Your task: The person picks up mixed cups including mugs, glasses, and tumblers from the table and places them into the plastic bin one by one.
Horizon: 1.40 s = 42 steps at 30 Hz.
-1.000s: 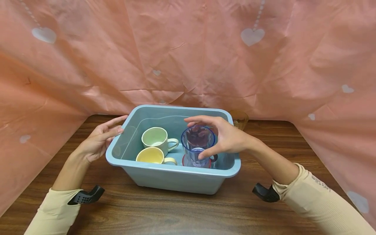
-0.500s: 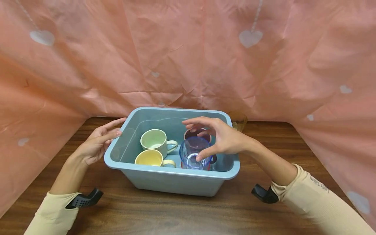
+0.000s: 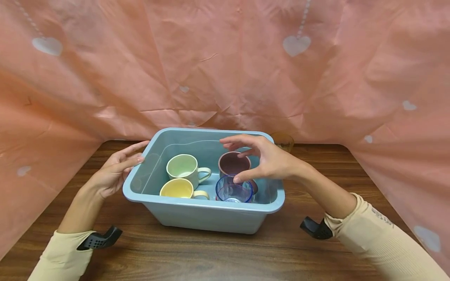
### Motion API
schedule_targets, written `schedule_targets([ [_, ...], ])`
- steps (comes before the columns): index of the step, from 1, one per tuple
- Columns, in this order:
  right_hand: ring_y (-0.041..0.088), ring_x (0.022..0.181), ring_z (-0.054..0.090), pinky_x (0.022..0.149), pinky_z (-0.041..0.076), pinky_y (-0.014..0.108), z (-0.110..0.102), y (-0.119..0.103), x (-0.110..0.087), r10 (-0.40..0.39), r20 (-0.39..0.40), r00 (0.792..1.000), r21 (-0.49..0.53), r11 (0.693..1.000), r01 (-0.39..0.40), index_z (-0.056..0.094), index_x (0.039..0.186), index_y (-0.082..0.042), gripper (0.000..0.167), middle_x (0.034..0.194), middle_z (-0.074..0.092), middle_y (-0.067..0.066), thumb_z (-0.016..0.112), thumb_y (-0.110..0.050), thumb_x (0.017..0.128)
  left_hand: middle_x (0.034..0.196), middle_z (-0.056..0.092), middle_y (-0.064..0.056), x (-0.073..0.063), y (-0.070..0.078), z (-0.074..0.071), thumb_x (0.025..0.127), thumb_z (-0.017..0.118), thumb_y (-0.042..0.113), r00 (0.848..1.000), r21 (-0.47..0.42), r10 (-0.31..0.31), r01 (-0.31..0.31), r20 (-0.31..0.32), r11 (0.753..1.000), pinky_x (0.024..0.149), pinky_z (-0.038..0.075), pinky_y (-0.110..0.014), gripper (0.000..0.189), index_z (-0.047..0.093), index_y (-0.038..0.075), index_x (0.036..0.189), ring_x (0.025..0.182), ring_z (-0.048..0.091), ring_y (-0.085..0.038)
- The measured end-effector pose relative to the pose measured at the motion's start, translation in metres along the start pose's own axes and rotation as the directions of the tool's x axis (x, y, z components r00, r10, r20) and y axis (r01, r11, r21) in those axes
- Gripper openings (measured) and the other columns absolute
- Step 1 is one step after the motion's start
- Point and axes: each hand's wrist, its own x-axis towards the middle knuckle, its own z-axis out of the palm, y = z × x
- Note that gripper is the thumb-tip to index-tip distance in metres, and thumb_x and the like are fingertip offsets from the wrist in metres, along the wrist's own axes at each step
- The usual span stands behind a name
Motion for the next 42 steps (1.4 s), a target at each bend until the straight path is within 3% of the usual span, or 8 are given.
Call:
schedule_targets([
  [6, 0.031, 0.134, 0.055, 0.105, 0.053, 0.041, -0.003, 0.001, -0.002, 0.019, -0.026, 0.999, -0.017, 1.000, -0.019, 0.051, 0.148, 0.000, 0.076, 0.144, 0.060, 0.008, 0.085, 0.004, 0.080, 0.110, 0.069, -0.008, 0.000, 0.000, 0.000, 0.106, 0.056, 0.001, 1.000, 0.015, -0.004, 0.004, -0.010, 1.000, 0.074, 0.063, -0.026, 0.057, 0.031, 0.003, 0.157, 0.089, 0.072, -0.012],
  [13, 0.023, 0.123, 0.064, 0.100, 0.057, 0.037, -0.009, 0.001, -0.006, 0.049, -0.098, 0.994, -0.020, 0.998, -0.051, 0.056, 0.145, -0.001, 0.063, 0.134, 0.066, 0.011, 0.079, 0.007, 0.086, 0.111, 0.069, -0.009, 0.000, 0.000, -0.001, 0.106, 0.056, 0.001, 1.000, 0.014, -0.006, 0.006, -0.007, 1.000, 0.073, 0.063, -0.026, 0.057, 0.031, 0.004, 0.157, 0.085, 0.070, -0.011],
  [19, 0.021, 0.110, 0.070, 0.097, 0.058, 0.032, -0.019, 0.005, -0.009, 0.013, -0.203, 0.979, -0.026, 0.999, -0.019, 0.061, 0.137, 0.003, 0.052, 0.120, 0.070, 0.017, 0.076, 0.011, 0.088, 0.110, 0.069, -0.008, 0.000, 0.001, -0.001, 0.106, 0.056, 0.001, 1.000, 0.015, -0.008, 0.009, -0.006, 1.000, 0.073, 0.063, -0.026, 0.057, 0.031, 0.004, 0.157, 0.085, 0.071, -0.011],
  [25, 0.022, 0.105, 0.072, 0.091, 0.059, 0.027, -0.028, 0.011, -0.015, 0.029, -0.320, 0.947, -0.037, 0.998, -0.044, 0.065, 0.132, 0.004, 0.044, 0.115, 0.071, 0.020, 0.072, 0.013, 0.090, 0.111, 0.069, -0.009, 0.000, 0.002, 0.000, 0.106, 0.055, 0.001, 1.000, 0.005, -0.009, 0.009, 0.004, 1.000, 0.075, 0.063, -0.027, 0.056, 0.031, 0.004, 0.157, 0.087, 0.072, -0.012],
  [32, 0.016, 0.101, 0.075, 0.084, 0.059, 0.019, -0.038, 0.019, -0.021, 0.045, -0.448, 0.893, -0.081, 0.993, -0.091, 0.071, 0.125, 0.002, 0.035, 0.112, 0.076, 0.005, 0.070, 0.012, 0.092, 0.111, 0.069, -0.008, 0.000, 0.002, 0.000, 0.106, 0.055, 0.001, 1.000, 0.004, -0.012, 0.012, 0.001, 1.000, 0.074, 0.063, -0.027, 0.057, 0.030, 0.004, 0.157, 0.086, 0.072, -0.012],
  [39, 0.005, 0.096, 0.074, 0.079, 0.058, 0.015, -0.049, 0.033, -0.031, 0.117, -0.503, 0.856, -0.119, 0.972, -0.203, 0.071, 0.125, 0.000, 0.030, 0.112, 0.073, -0.014, 0.071, 0.002, 0.096, 0.109, 0.069, -0.007, 0.000, 0.001, 0.000, 0.106, 0.055, 0.001, 1.000, 0.000, -0.011, 0.011, -0.002, 1.000, 0.073, 0.063, -0.026, 0.057, 0.030, 0.004, 0.157, 0.084, 0.071, -0.010],
  [42, -0.001, 0.096, 0.071, 0.080, 0.057, 0.013, -0.052, 0.043, -0.036, 0.138, -0.517, 0.845, -0.149, 0.957, -0.248, 0.069, 0.126, 0.004, 0.032, 0.114, 0.070, -0.014, 0.071, 0.004, 0.094, 0.110, 0.069, -0.008, 0.000, 0.001, 0.000, 0.106, 0.055, 0.001, 1.000, -0.002, -0.010, 0.010, 0.001, 1.000, 0.073, 0.063, -0.026, 0.056, 0.031, 0.004, 0.157, 0.084, 0.070, -0.011],
])
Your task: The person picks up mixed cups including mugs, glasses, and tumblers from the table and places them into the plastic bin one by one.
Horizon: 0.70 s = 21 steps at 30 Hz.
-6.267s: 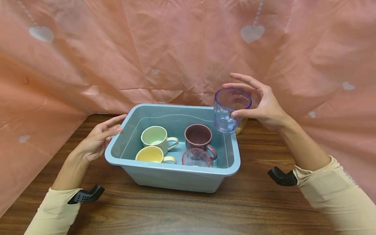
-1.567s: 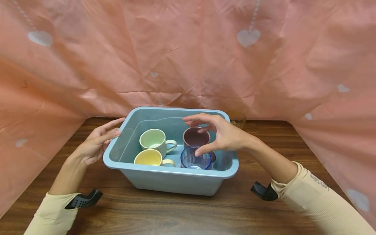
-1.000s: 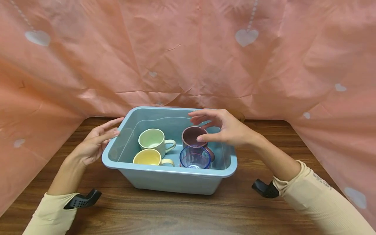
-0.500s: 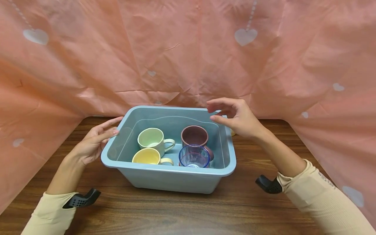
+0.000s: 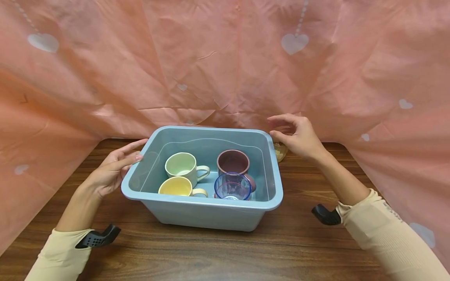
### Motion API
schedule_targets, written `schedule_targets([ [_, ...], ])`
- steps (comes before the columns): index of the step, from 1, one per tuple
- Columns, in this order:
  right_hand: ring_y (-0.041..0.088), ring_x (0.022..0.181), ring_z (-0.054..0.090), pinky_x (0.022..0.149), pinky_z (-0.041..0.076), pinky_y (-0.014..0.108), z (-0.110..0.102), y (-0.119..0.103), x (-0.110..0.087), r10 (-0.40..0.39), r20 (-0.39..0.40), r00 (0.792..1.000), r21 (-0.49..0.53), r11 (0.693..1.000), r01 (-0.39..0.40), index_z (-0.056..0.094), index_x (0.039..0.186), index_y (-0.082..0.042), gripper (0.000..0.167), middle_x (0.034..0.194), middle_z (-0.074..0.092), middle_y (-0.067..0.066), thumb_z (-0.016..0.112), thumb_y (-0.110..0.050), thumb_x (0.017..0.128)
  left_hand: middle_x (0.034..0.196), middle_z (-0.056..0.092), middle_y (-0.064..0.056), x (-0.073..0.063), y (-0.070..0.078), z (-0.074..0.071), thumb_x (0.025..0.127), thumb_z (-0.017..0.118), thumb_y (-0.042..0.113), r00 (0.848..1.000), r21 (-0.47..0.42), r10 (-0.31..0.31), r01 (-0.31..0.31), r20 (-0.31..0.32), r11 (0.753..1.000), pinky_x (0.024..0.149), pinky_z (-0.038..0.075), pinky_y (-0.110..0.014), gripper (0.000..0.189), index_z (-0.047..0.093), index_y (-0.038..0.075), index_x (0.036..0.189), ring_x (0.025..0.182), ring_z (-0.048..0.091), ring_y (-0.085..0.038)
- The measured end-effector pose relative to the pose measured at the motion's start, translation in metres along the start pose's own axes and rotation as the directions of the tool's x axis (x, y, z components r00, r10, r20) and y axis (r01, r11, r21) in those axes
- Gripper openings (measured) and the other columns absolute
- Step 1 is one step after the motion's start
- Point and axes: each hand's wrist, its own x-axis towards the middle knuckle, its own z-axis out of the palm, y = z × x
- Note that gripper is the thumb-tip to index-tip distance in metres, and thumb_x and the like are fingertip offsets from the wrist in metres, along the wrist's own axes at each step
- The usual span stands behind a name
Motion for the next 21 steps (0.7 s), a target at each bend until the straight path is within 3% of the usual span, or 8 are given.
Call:
schedule_targets([
  [6, -0.008, 0.096, 0.065, 0.082, 0.052, 0.008, 0.000, 0.026, -0.004, -0.023, 0.010, 1.000, -0.132, 0.991, 0.024, 0.069, 0.126, 0.006, 0.037, 0.125, 0.068, 0.016, 0.074, 0.008, 0.090, 0.110, 0.069, -0.009, 0.000, 0.000, 0.000, 0.106, 0.055, 0.001, 1.000, 0.002, 0.000, 0.000, -0.001, 1.000, 0.073, 0.063, -0.025, 0.057, 0.031, 0.004, 0.158, 0.083, 0.069, -0.010],
  [8, 0.000, 0.099, 0.067, 0.084, 0.051, 0.007, 0.000, 0.032, -0.005, -0.034, 0.022, 0.999, -0.189, 0.981, 0.038, 0.070, 0.126, 0.004, 0.037, 0.126, 0.067, 0.022, 0.075, 0.007, 0.089, 0.110, 0.069, -0.009, 0.000, -0.001, 0.001, 0.106, 0.055, 0.001, 1.000, 0.004, -0.002, 0.002, -0.002, 1.000, 0.073, 0.063, -0.025, 0.057, 0.030, 0.004, 0.158, 0.083, 0.069, -0.010],
  [11, 0.024, 0.105, 0.070, 0.091, 0.059, 0.027, 0.001, 0.039, -0.006, -0.032, 0.043, 0.999, -0.266, 0.963, 0.042, 0.070, 0.126, 0.002, 0.037, 0.127, 0.066, 0.023, 0.076, 0.005, 0.090, 0.109, 0.069, -0.008, -0.001, 0.000, 0.000, 0.106, 0.055, 0.002, 1.000, 0.009, -0.003, 0.003, -0.007, 1.000, 0.073, 0.063, -0.025, 0.057, 0.031, 0.004, 0.157, 0.084, 0.071, -0.011],
  [14, 0.045, 0.111, 0.064, 0.092, 0.059, 0.054, 0.003, 0.044, -0.005, -0.023, 0.061, 0.998, -0.325, 0.945, 0.042, 0.068, 0.127, 0.002, 0.038, 0.128, 0.064, 0.023, 0.076, 0.003, 0.091, 0.109, 0.069, -0.008, -0.001, 0.000, 0.000, 0.106, 0.055, 0.002, 1.000, 0.010, 0.000, 0.000, -0.007, 1.000, 0.073, 0.063, -0.026, 0.056, 0.031, 0.004, 0.157, 0.085, 0.071, -0.011],
  [15, 0.045, 0.107, 0.064, 0.090, 0.057, 0.061, 0.003, 0.045, -0.005, -0.024, 0.066, 0.998, -0.344, 0.938, 0.045, 0.068, 0.127, 0.002, 0.038, 0.128, 0.064, 0.023, 0.076, 0.003, 0.090, 0.109, 0.069, -0.008, -0.001, 0.000, 0.000, 0.106, 0.056, 0.002, 1.000, 0.009, 0.001, -0.001, -0.007, 1.000, 0.073, 0.063, -0.026, 0.057, 0.031, 0.004, 0.157, 0.084, 0.071, -0.011],
  [17, 0.042, 0.099, 0.064, 0.088, 0.056, 0.063, 0.005, 0.049, -0.004, -0.030, 0.075, 0.997, -0.380, 0.923, 0.057, 0.068, 0.127, 0.002, 0.039, 0.127, 0.063, 0.024, 0.077, 0.002, 0.089, 0.110, 0.069, -0.008, 0.000, 0.000, 0.001, 0.106, 0.056, 0.002, 1.000, 0.009, 0.002, -0.002, -0.008, 1.000, 0.074, 0.063, -0.026, 0.057, 0.030, 0.003, 0.158, 0.084, 0.070, -0.011],
  [21, 0.031, 0.083, 0.060, 0.077, 0.053, 0.052, 0.009, 0.058, -0.002, -0.048, 0.086, 0.995, -0.435, 0.897, 0.080, 0.068, 0.127, 0.003, 0.041, 0.125, 0.063, 0.025, 0.078, 0.002, 0.086, 0.111, 0.069, -0.009, 0.000, -0.001, 0.001, 0.106, 0.056, 0.001, 1.000, 0.009, 0.003, -0.003, -0.009, 1.000, 0.075, 0.063, -0.027, 0.058, 0.030, 0.003, 0.158, 0.085, 0.071, -0.011],
])
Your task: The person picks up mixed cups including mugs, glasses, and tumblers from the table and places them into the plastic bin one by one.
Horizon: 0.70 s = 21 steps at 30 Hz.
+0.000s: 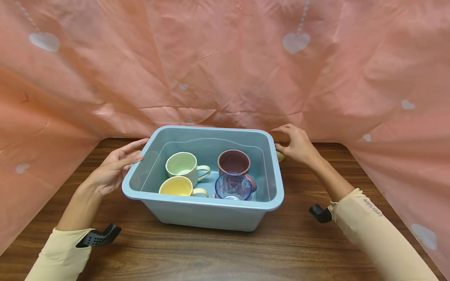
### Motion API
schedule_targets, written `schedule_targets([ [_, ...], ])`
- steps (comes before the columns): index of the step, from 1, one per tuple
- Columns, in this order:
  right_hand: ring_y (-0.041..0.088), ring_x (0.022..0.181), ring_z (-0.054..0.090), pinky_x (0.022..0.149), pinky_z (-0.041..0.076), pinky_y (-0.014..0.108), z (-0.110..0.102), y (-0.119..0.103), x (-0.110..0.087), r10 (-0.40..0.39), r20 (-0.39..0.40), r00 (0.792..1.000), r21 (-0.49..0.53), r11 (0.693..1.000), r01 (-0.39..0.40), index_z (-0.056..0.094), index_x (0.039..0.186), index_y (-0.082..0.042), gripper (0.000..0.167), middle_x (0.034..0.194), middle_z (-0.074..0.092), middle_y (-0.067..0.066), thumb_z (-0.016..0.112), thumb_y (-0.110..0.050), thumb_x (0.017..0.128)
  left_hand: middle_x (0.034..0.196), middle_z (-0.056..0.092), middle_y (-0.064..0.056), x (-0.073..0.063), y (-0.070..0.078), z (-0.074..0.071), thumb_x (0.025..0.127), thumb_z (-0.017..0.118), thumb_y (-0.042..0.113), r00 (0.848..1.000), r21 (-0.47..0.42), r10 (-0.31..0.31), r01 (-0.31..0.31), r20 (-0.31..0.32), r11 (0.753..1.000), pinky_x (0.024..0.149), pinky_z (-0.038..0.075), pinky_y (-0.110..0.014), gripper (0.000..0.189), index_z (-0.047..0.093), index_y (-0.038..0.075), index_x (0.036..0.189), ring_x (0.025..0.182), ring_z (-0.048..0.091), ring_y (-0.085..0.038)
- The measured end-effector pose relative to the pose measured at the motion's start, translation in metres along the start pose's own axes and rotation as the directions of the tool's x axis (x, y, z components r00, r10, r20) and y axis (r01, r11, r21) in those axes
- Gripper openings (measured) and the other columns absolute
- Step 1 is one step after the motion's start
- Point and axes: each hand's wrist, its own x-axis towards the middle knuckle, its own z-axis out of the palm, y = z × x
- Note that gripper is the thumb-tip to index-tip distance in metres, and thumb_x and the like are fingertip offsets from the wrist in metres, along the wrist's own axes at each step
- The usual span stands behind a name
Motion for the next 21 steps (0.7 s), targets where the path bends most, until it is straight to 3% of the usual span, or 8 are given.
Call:
schedule_targets([
  [3, 0.038, 0.092, 0.062, 0.076, 0.051, 0.052, 0.005, 0.006, 0.002, 0.000, 0.009, 1.000, -0.023, 1.000, 0.001, 0.068, 0.126, 0.006, 0.042, 0.124, 0.063, 0.028, 0.079, 0.001, 0.085, 0.110, 0.069, -0.009, 0.000, 0.000, 0.000, 0.106, 0.056, 0.001, 1.000, -0.001, 0.001, -0.001, 0.001, 1.000, 0.075, 0.063, -0.027, 0.058, 0.030, 0.003, 0.158, 0.087, 0.071, -0.012],
  [8, 0.047, 0.113, 0.058, 0.092, 0.049, 0.063, 0.012, 0.017, 0.004, 0.028, 0.036, 0.999, -0.066, 0.997, -0.025, 0.067, 0.124, 0.010, 0.045, 0.122, 0.062, 0.031, 0.079, -0.004, 0.083, 0.110, 0.070, -0.009, 0.001, -0.001, 0.000, 0.106, 0.055, 0.001, 1.000, -0.009, 0.004, -0.003, 0.006, 1.000, 0.074, 0.063, -0.027, 0.056, 0.032, 0.004, 0.157, 0.085, 0.071, -0.012],
  [12, 0.050, 0.116, 0.055, 0.099, 0.044, 0.067, 0.016, 0.025, 0.004, 0.069, 0.052, 0.996, -0.098, 0.993, -0.064, 0.067, 0.124, 0.010, 0.047, 0.122, 0.060, 0.033, 0.078, -0.007, 0.082, 0.110, 0.069, -0.010, 0.001, -0.001, 0.001, 0.106, 0.055, 0.001, 1.000, -0.013, 0.002, -0.002, 0.008, 1.000, 0.075, 0.063, -0.028, 0.056, 0.031, 0.004, 0.157, 0.087, 0.072, -0.013],
  [21, 0.050, 0.121, 0.051, 0.102, 0.042, 0.067, 0.021, 0.035, 0.005, 0.145, 0.089, 0.985, -0.142, 0.981, -0.131, 0.066, 0.126, 0.009, 0.050, 0.127, 0.057, 0.033, 0.079, -0.011, 0.082, 0.110, 0.069, -0.009, 0.000, -0.001, 0.001, 0.106, 0.055, 0.001, 1.000, -0.014, -0.003, 0.003, 0.002, 1.000, 0.075, 0.063, -0.027, 0.058, 0.029, 0.003, 0.159, 0.087, 0.072, -0.013],
])
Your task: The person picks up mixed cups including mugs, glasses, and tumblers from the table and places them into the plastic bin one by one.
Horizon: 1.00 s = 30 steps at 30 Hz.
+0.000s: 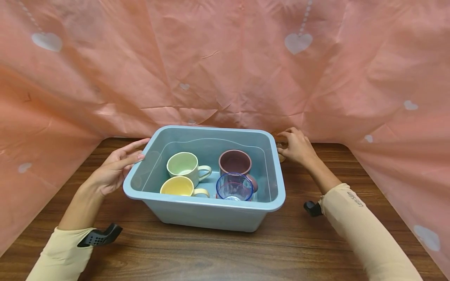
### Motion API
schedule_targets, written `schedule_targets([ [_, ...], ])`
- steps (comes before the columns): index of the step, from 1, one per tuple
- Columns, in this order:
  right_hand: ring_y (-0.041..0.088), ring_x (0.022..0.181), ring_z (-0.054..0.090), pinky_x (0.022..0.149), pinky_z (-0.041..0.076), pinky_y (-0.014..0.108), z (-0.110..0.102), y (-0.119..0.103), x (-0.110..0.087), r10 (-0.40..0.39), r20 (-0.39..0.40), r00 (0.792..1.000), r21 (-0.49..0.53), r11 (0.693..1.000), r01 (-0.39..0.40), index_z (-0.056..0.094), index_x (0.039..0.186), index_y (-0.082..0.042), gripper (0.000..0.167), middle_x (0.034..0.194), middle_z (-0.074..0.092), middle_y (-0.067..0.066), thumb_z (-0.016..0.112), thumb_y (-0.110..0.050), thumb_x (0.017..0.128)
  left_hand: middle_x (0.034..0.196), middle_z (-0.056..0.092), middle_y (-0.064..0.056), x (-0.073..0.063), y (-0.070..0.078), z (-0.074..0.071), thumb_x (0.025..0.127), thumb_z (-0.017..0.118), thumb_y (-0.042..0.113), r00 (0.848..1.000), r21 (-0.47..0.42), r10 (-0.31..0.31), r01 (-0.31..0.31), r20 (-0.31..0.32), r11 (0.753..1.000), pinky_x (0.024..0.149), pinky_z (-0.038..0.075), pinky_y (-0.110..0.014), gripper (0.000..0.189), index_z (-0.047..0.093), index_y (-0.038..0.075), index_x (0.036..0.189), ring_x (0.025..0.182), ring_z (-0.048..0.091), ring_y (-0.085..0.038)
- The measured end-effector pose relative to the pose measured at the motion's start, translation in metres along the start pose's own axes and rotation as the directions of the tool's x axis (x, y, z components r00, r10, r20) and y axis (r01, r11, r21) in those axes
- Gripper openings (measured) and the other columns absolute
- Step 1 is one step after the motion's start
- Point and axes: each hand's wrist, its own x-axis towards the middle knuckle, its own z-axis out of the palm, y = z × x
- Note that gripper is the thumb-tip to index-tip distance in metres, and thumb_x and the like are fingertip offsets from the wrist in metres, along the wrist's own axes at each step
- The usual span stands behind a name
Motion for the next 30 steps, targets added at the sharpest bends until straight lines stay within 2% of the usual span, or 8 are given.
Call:
schedule_targets([
  [7, 0.049, 0.120, 0.051, 0.099, 0.044, 0.067, 0.003, 0.004, 0.001, 0.040, 0.013, 0.999, 0.017, 0.999, -0.040, 0.064, 0.129, 0.008, 0.053, 0.127, 0.056, 0.033, 0.079, -0.010, 0.082, 0.110, 0.069, -0.009, -0.001, 0.000, 0.000, 0.106, 0.055, 0.001, 1.000, 0.005, -0.006, 0.006, -0.003, 1.000, 0.075, 0.063, -0.027, 0.059, 0.028, 0.003, 0.159, 0.086, 0.072, -0.012],
  [15, 0.050, 0.124, 0.049, 0.104, 0.042, 0.066, 0.008, 0.011, 0.005, 0.034, 0.019, 0.999, 0.062, 0.997, -0.035, 0.058, 0.135, 0.011, 0.057, 0.131, 0.056, 0.035, 0.077, -0.009, 0.085, 0.109, 0.069, -0.009, -0.001, 0.000, 0.000, 0.106, 0.055, 0.001, 1.000, 0.006, 0.004, -0.004, 0.005, 1.000, 0.073, 0.063, -0.026, 0.057, 0.030, 0.003, 0.158, 0.084, 0.070, -0.011],
  [20, 0.047, 0.107, 0.054, 0.088, 0.047, 0.059, 0.009, 0.014, 0.007, 0.025, -0.030, 0.999, 0.079, 0.997, -0.023, 0.058, 0.134, 0.011, 0.058, 0.126, 0.057, 0.037, 0.077, -0.005, 0.082, 0.108, 0.069, -0.009, 0.000, 0.000, 0.000, 0.106, 0.055, 0.001, 1.000, 0.005, 0.010, -0.010, 0.009, 1.000, 0.073, 0.063, -0.026, 0.057, 0.030, 0.003, 0.158, 0.083, 0.071, -0.011],
  [23, 0.042, 0.098, 0.054, 0.078, 0.045, 0.051, 0.010, 0.015, 0.007, 0.010, -0.064, 0.998, 0.089, 0.996, -0.005, 0.059, 0.134, 0.011, 0.059, 0.121, 0.058, 0.036, 0.077, -0.003, 0.079, 0.109, 0.069, -0.009, 0.000, 0.000, 0.000, 0.106, 0.055, 0.001, 1.000, 0.005, 0.004, -0.004, 0.004, 1.000, 0.073, 0.063, -0.027, 0.057, 0.031, 0.003, 0.158, 0.084, 0.071, -0.012],
  [26, 0.041, 0.097, 0.053, 0.077, 0.043, 0.049, 0.010, 0.015, 0.006, 0.002, -0.089, 0.996, 0.100, 0.995, 0.007, 0.059, 0.133, 0.011, 0.059, 0.118, 0.059, 0.035, 0.078, -0.002, 0.078, 0.110, 0.069, -0.009, 0.000, 0.000, 0.000, 0.106, 0.056, 0.001, 1.000, 0.008, -0.002, 0.002, -0.005, 1.000, 0.074, 0.063, -0.027, 0.056, 0.032, 0.004, 0.157, 0.086, 0.072, -0.012],
  [30, 0.044, 0.101, 0.053, 0.081, 0.043, 0.054, 0.008, 0.013, 0.005, 0.018, -0.101, 0.995, 0.125, 0.992, -0.005, 0.059, 0.133, 0.011, 0.060, 0.122, 0.058, 0.037, 0.079, -0.001, 0.078, 0.111, 0.069, -0.010, 0.000, 0.000, 0.001, 0.106, 0.056, 0.002, 1.000, 0.013, -0.007, 0.007, -0.016, 1.000, 0.074, 0.063, -0.027, 0.057, 0.032, 0.004, 0.158, 0.086, 0.072, -0.012],
])
